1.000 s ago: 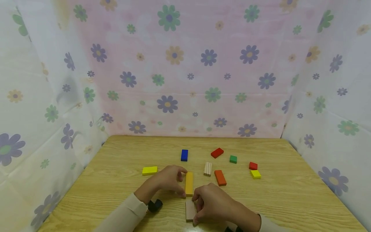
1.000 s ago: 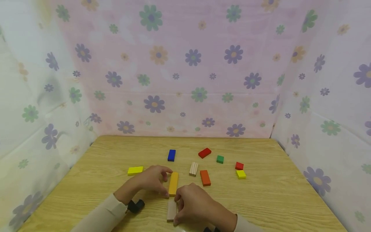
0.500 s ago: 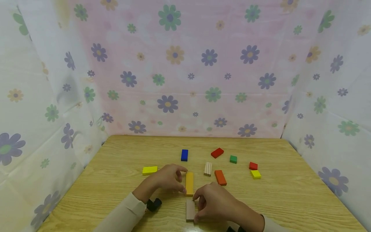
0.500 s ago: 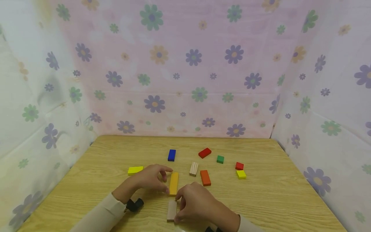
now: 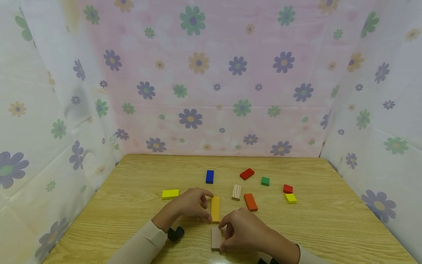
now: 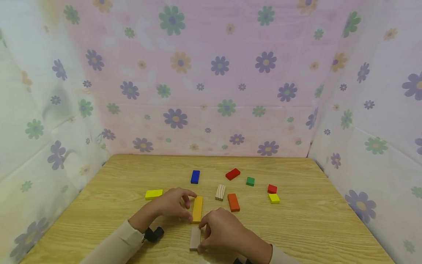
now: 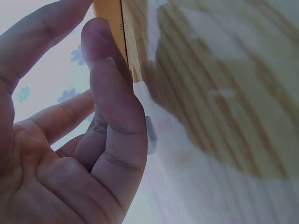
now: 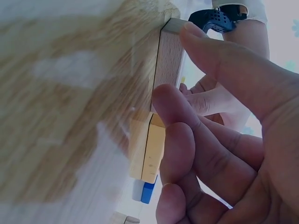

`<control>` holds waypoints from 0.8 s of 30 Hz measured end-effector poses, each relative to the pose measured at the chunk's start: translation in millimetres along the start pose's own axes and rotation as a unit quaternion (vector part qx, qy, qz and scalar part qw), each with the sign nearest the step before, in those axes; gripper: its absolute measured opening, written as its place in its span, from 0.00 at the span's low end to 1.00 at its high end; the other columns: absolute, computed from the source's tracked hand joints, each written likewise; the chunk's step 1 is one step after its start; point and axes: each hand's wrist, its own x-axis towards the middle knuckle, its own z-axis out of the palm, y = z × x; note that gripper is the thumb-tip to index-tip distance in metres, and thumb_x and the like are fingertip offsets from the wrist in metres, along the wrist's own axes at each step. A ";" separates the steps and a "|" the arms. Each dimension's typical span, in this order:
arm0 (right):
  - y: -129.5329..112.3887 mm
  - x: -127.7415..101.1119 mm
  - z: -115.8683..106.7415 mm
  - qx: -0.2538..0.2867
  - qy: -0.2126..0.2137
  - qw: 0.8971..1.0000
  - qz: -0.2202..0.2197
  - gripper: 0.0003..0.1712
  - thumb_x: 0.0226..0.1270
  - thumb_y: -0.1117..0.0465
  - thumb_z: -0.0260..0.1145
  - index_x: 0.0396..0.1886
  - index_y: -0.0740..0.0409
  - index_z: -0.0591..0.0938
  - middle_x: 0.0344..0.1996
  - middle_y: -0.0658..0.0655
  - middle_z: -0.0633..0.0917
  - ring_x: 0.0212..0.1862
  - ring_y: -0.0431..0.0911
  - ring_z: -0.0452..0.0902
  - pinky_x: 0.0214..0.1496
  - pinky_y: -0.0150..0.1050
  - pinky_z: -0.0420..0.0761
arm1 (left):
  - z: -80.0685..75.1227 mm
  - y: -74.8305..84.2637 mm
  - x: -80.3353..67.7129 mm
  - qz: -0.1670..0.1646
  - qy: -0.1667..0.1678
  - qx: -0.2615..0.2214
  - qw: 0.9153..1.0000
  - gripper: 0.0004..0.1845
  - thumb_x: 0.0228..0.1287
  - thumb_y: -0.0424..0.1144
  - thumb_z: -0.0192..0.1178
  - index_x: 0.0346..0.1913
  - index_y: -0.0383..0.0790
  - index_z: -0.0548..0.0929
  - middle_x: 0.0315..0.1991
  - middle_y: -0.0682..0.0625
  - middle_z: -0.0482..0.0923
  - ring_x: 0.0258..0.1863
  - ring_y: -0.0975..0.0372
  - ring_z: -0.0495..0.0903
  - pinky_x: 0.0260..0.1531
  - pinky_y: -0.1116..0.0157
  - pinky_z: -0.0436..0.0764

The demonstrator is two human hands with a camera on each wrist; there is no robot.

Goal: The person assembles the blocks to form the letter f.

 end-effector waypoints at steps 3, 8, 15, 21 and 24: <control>0.5 0.4 0.3 -0.003 0.003 1.000 0.004 0.27 0.51 0.46 0.84 0.48 0.53 0.91 0.19 0.32 0.82 0.25 0.28 0.78 0.29 0.27 0.79 | -0.5 0.3 -0.4 0.002 -0.001 -0.003 1.000 0.40 0.49 0.42 0.83 0.68 0.41 0.79 0.38 0.50 0.82 0.30 0.60 0.79 0.31 0.64 0.80; 0.6 0.8 1.6 -0.008 0.008 1.000 0.008 0.27 0.51 0.46 0.84 0.49 0.54 0.91 0.18 0.32 0.82 0.24 0.28 0.77 0.30 0.27 0.78 | -1.0 2.2 -2.4 0.001 -0.004 -0.015 1.000 0.41 0.48 0.41 0.84 0.67 0.40 0.79 0.39 0.49 0.81 0.32 0.59 0.79 0.32 0.63 0.81; -0.3 0.3 2.0 -0.011 0.013 1.000 0.006 0.26 0.51 0.47 0.84 0.48 0.54 0.91 0.18 0.31 0.81 0.24 0.27 0.77 0.30 0.26 0.78 | -0.5 1.4 -2.9 -0.001 -0.008 -0.022 1.000 0.41 0.48 0.41 0.84 0.67 0.41 0.79 0.39 0.49 0.81 0.31 0.59 0.81 0.32 0.63 0.82; -0.3 -0.3 1.3 -0.014 0.016 1.000 0.001 0.26 0.52 0.47 0.84 0.48 0.54 0.91 0.17 0.30 0.81 0.24 0.27 0.77 0.30 0.26 0.78 | 0.3 0.6 -2.9 0.008 -0.010 -0.009 1.000 0.41 0.48 0.42 0.83 0.67 0.40 0.78 0.38 0.49 0.82 0.31 0.60 0.79 0.33 0.64 0.80; 0.0 -0.4 1.4 -0.015 0.015 1.000 0.003 0.25 0.52 0.47 0.84 0.48 0.54 0.91 0.17 0.30 0.81 0.24 0.27 0.77 0.29 0.26 0.78 | 0.3 1.8 -3.5 0.008 -0.013 -0.012 1.000 0.41 0.49 0.42 0.83 0.67 0.39 0.78 0.39 0.48 0.81 0.31 0.60 0.79 0.33 0.64 0.80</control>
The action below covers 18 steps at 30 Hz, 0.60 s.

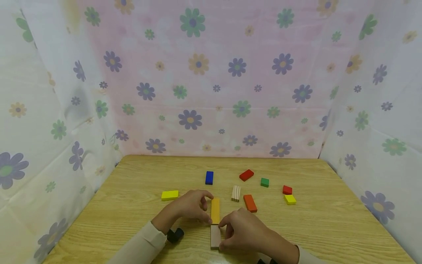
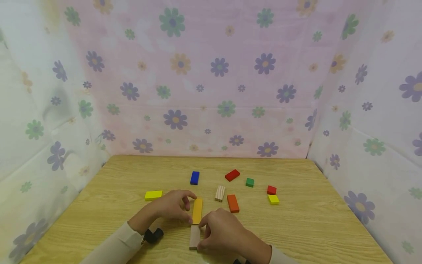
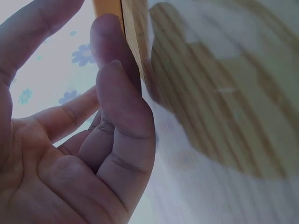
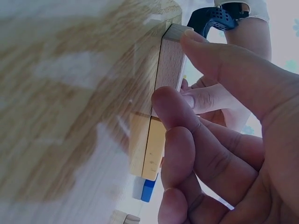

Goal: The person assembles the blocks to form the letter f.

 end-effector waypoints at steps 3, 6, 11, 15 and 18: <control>-0.1 0.2 0.4 -0.001 -0.003 1.000 0.004 0.25 0.52 0.46 0.84 0.48 0.53 0.91 0.18 0.30 0.81 0.24 0.27 0.77 0.29 0.26 0.78 | 0.2 0.9 -1.1 -0.005 -0.001 -0.004 1.000 0.41 0.49 0.42 0.83 0.67 0.39 0.77 0.39 0.48 0.81 0.31 0.59 0.79 0.32 0.64 0.80; 0.1 0.3 -0.3 -0.002 -0.006 1.000 0.010 0.25 0.52 0.45 0.83 0.48 0.52 0.91 0.18 0.31 0.82 0.24 0.27 0.77 0.28 0.27 0.77 | 0.5 1.9 -0.4 -0.011 0.001 0.002 1.000 0.41 0.48 0.43 0.84 0.67 0.40 0.78 0.39 0.49 0.81 0.31 0.60 0.79 0.32 0.64 0.79; 0.2 0.6 -0.1 -0.002 -0.011 1.000 0.018 0.25 0.53 0.45 0.83 0.48 0.50 0.91 0.18 0.32 0.82 0.24 0.28 0.77 0.28 0.27 0.77 | 1.6 1.4 -0.6 -0.011 0.003 0.007 1.000 0.40 0.48 0.42 0.84 0.66 0.41 0.78 0.39 0.49 0.81 0.32 0.60 0.77 0.32 0.65 0.78; -0.7 0.4 0.5 0.000 -0.011 1.000 0.018 0.24 0.53 0.45 0.83 0.48 0.50 0.91 0.18 0.32 0.82 0.24 0.28 0.77 0.28 0.27 0.77 | 2.3 1.1 -1.8 -0.010 0.003 0.000 1.000 0.40 0.48 0.41 0.84 0.65 0.41 0.78 0.39 0.48 0.81 0.31 0.60 0.77 0.31 0.65 0.78; -1.1 -0.1 -0.1 -0.002 -0.008 1.000 0.015 0.24 0.53 0.45 0.83 0.48 0.50 0.91 0.18 0.31 0.81 0.24 0.28 0.76 0.27 0.27 0.77 | 2.2 3.3 -2.7 -0.009 0.003 -0.004 1.000 0.39 0.48 0.41 0.84 0.65 0.41 0.78 0.39 0.47 0.81 0.31 0.60 0.77 0.31 0.65 0.78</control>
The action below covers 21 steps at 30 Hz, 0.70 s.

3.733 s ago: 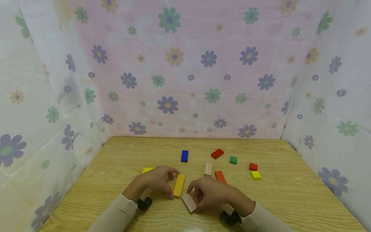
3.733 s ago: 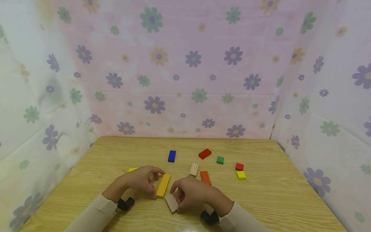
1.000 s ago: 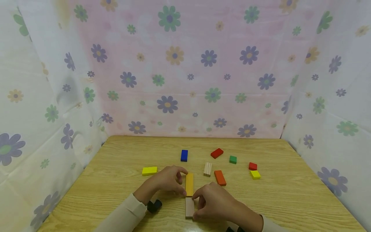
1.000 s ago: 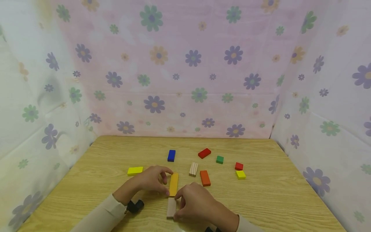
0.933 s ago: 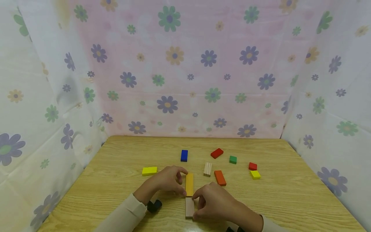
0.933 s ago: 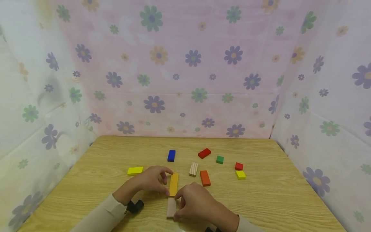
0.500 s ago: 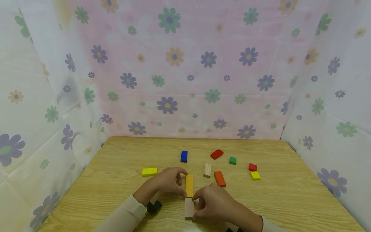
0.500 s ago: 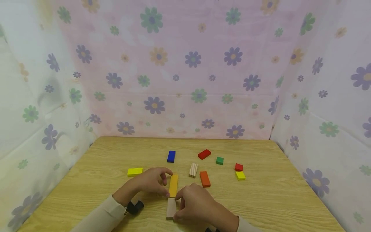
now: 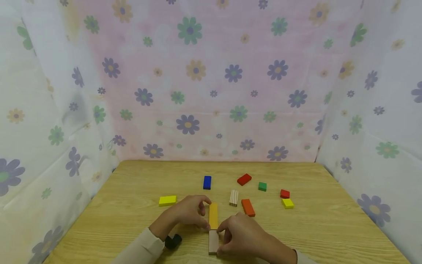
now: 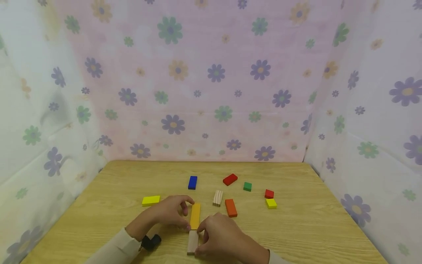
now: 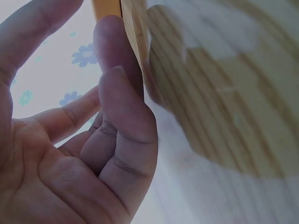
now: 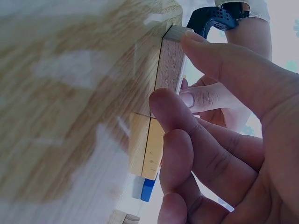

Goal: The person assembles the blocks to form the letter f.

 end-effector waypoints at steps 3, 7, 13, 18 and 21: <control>0.1 -0.3 0.5 -0.005 0.003 1.000 -0.002 0.24 0.53 0.45 0.83 0.48 0.50 0.91 0.18 0.31 0.81 0.24 0.27 0.76 0.28 0.27 0.77 | 0.1 1.7 -1.7 0.003 -0.002 -0.006 1.000 0.39 0.48 0.40 0.84 0.65 0.41 0.78 0.39 0.47 0.80 0.30 0.59 0.77 0.31 0.64 0.77; 0.7 -0.9 1.2 -0.007 0.005 1.000 -0.004 0.24 0.53 0.45 0.83 0.48 0.50 0.91 0.18 0.31 0.81 0.25 0.27 0.76 0.28 0.27 0.77 | 0.2 2.2 -2.0 0.004 -0.002 -0.003 1.000 0.40 0.48 0.40 0.83 0.66 0.40 0.78 0.39 0.47 0.80 0.31 0.59 0.76 0.31 0.64 0.77; 1.1 -0.6 1.8 -0.009 0.008 1.000 -0.007 0.24 0.53 0.46 0.83 0.48 0.50 0.91 0.18 0.31 0.81 0.25 0.26 0.76 0.29 0.26 0.77 | 0.5 0.6 -1.0 0.006 -0.001 0.004 1.000 0.40 0.48 0.41 0.83 0.66 0.41 0.78 0.39 0.47 0.81 0.30 0.60 0.77 0.31 0.65 0.78; 0.8 -1.0 2.3 -0.012 0.009 1.000 -0.010 0.24 0.53 0.46 0.83 0.48 0.51 0.91 0.18 0.30 0.81 0.25 0.26 0.76 0.29 0.26 0.78 | 0.9 -0.7 -0.5 0.003 0.001 0.006 1.000 0.40 0.49 0.42 0.83 0.66 0.42 0.78 0.39 0.48 0.81 0.31 0.60 0.77 0.31 0.65 0.78; 0.9 -0.2 2.1 -0.012 0.007 1.000 -0.009 0.24 0.53 0.46 0.82 0.48 0.51 0.91 0.18 0.30 0.81 0.25 0.26 0.76 0.29 0.26 0.77 | 0.9 -1.2 -0.3 0.001 0.001 0.004 1.000 0.40 0.48 0.42 0.84 0.66 0.42 0.78 0.39 0.49 0.81 0.30 0.60 0.78 0.31 0.64 0.79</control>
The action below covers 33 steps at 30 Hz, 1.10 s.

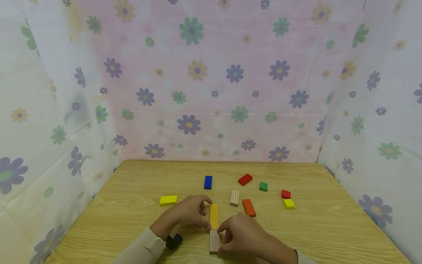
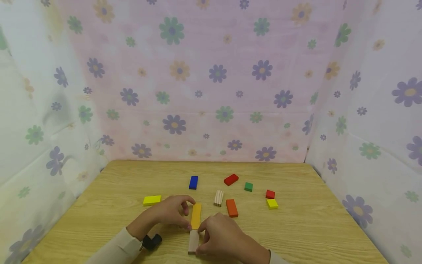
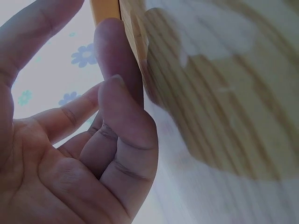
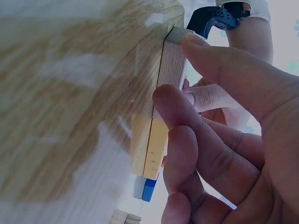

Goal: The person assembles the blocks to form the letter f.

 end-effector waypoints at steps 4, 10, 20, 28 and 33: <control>0.3 1.2 -0.5 0.004 -0.006 1.000 0.003 0.23 0.54 0.45 0.82 0.48 0.50 0.91 0.18 0.30 0.82 0.25 0.26 0.77 0.28 0.26 0.78 | 0.4 -0.1 -0.6 -0.002 -0.001 -0.011 1.000 0.40 0.48 0.41 0.84 0.66 0.42 0.78 0.39 0.47 0.80 0.29 0.59 0.80 0.31 0.64 0.80; -0.1 1.6 -1.3 0.006 -0.011 1.000 0.003 0.23 0.55 0.45 0.82 0.48 0.50 0.92 0.19 0.30 0.82 0.26 0.26 0.77 0.30 0.26 0.78 | 0.2 0.8 -1.0 -0.001 0.000 -0.015 1.000 0.39 0.49 0.41 0.83 0.66 0.42 0.77 0.40 0.47 0.80 0.27 0.59 0.81 0.30 0.64 0.81; -1.7 -0.1 -1.8 0.002 -0.005 1.000 0.003 0.23 0.55 0.45 0.82 0.48 0.50 0.92 0.19 0.30 0.82 0.25 0.26 0.77 0.29 0.26 0.78 | 0.0 0.9 -0.3 -0.002 0.005 0.008 1.000 0.39 0.48 0.43 0.84 0.65 0.44 0.78 0.39 0.49 0.81 0.31 0.60 0.78 0.32 0.65 0.78; -2.8 -0.6 -3.4 -0.015 0.010 1.000 0.015 0.29 0.51 0.42 0.83 0.51 0.47 0.89 0.19 0.31 0.80 0.23 0.28 0.74 0.26 0.28 0.75 | -0.3 3.0 -1.1 0.005 0.004 0.012 1.000 0.39 0.48 0.42 0.84 0.64 0.42 0.78 0.37 0.48 0.81 0.30 0.60 0.76 0.30 0.65 0.76; -2.2 0.8 -2.8 -0.026 0.009 0.999 0.019 0.38 0.50 0.40 0.83 0.59 0.49 0.86 0.20 0.32 0.79 0.23 0.29 0.73 0.25 0.28 0.74 | -0.8 2.5 -1.1 0.001 0.000 0.013 1.000 0.39 0.48 0.42 0.84 0.63 0.43 0.78 0.37 0.48 0.81 0.30 0.60 0.76 0.30 0.65 0.77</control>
